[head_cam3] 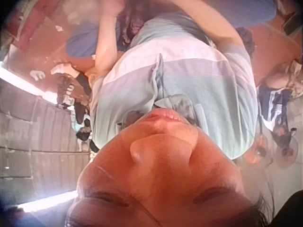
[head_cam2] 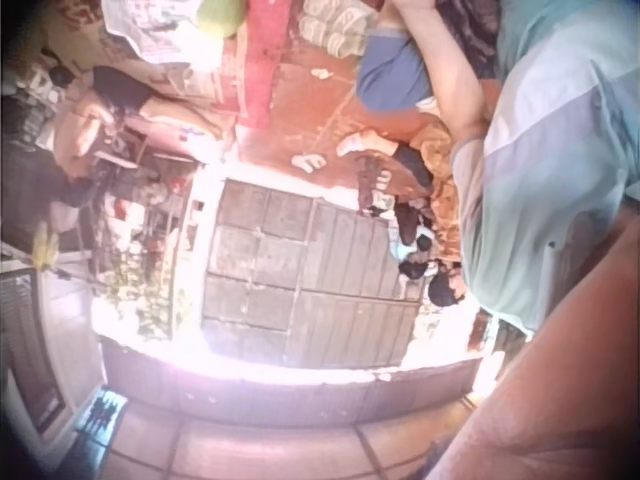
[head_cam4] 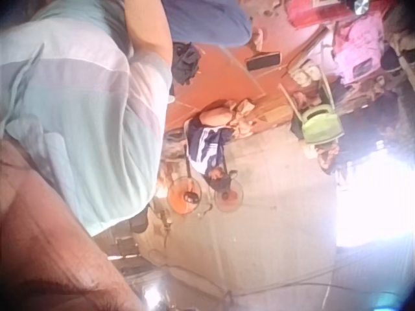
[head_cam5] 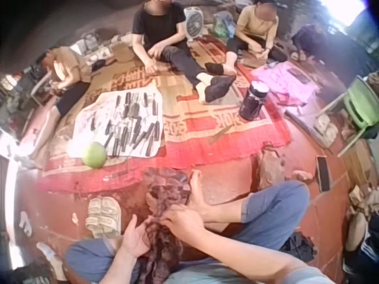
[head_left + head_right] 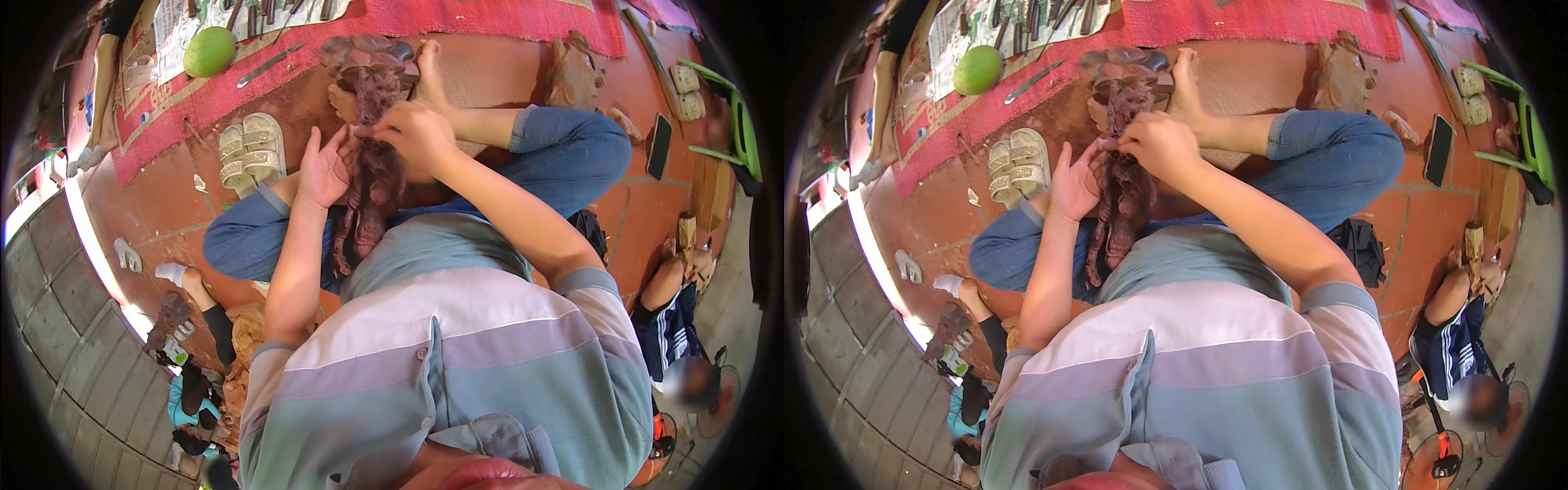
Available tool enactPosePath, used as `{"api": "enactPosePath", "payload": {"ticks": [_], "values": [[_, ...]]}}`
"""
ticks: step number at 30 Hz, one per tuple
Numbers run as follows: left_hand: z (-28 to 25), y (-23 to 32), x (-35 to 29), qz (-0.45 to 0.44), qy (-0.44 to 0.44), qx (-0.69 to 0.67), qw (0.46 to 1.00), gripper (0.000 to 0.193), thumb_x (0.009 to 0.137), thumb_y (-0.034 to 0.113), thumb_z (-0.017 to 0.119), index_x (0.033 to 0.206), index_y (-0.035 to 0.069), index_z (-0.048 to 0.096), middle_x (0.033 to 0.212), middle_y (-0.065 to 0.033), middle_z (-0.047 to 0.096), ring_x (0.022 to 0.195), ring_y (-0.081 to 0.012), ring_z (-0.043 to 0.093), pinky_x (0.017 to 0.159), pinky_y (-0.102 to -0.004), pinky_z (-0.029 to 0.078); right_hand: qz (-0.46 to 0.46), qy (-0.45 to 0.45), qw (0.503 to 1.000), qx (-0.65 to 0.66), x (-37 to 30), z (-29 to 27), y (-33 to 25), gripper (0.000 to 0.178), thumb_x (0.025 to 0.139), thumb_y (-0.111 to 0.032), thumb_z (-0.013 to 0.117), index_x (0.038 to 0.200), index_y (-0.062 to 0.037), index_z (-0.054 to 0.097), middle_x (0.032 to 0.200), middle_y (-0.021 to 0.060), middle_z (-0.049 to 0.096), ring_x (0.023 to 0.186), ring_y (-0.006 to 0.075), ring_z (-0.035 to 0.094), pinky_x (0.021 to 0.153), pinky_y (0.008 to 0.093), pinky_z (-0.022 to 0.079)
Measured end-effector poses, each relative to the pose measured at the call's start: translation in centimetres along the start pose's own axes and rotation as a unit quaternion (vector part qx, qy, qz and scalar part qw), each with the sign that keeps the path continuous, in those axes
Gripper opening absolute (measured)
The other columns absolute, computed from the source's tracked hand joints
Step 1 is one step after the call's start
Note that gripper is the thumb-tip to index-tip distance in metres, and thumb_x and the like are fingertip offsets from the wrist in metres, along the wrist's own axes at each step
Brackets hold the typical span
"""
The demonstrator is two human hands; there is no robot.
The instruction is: The person sits cross-legged on the floor and carves a dark wooden object using a small knife. They hold the wood in their left hand and use the knife in their right hand to shape the surface, occasionally rotating the object to access different areas.
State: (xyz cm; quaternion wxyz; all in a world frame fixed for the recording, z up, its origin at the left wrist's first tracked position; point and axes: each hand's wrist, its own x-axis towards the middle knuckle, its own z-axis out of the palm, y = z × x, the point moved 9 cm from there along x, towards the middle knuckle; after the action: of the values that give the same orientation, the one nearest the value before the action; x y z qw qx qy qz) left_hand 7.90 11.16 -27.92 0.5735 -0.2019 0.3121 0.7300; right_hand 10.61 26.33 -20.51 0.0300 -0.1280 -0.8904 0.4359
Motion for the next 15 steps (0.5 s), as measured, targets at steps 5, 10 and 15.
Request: {"api": "enactPosePath", "payload": {"ticks": [5,10,15], "values": [[1.6,0.3,-0.5,0.012,0.019,0.013,1.0,0.066,0.092,0.061,0.034,0.129,0.007,0.046,0.115,-0.0124,0.058,0.1,-0.0223,0.059,0.089,-0.0325,0.046,-0.021,-0.011,1.0,-0.004,3.0,1.7,-0.2,0.015,0.078,-0.031,0.064,0.082,-0.0177,0.07,0.087,0.002,0.063,0.09,0.024,0.06,0.075,0.0378,0.049],[0.7,-0.2,0.2,-0.002,-0.085,-0.024,0.996,0.072,0.095,0.057,0.029,0.142,0.002,0.027,0.129,-0.0195,0.051,0.119,-0.0297,0.051,0.101,-0.0422,0.041,0.042,-0.104,0.993,-0.025,-1.9,-3.8,3.2,0.012,0.076,-0.027,0.065,0.083,-0.019,0.07,0.085,0.0039,0.067,0.086,0.0246,0.064,0.076,0.039,0.05],[2.2,0.0,-0.2,0.004,-0.036,0.009,0.999,0.072,0.096,0.056,0.027,0.144,0.002,0.022,0.131,-0.0209,0.048,0.122,-0.0318,0.049,0.103,-0.0455,0.038,0.151,-0.033,0.987,0.05,-4.2,-8.5,6.2,0.013,0.073,-0.02,0.075,0.08,-0.0095,0.073,0.08,0.0093,0.068,0.072,0.0206,0.066,0.068,0.0315,0.049]]}}
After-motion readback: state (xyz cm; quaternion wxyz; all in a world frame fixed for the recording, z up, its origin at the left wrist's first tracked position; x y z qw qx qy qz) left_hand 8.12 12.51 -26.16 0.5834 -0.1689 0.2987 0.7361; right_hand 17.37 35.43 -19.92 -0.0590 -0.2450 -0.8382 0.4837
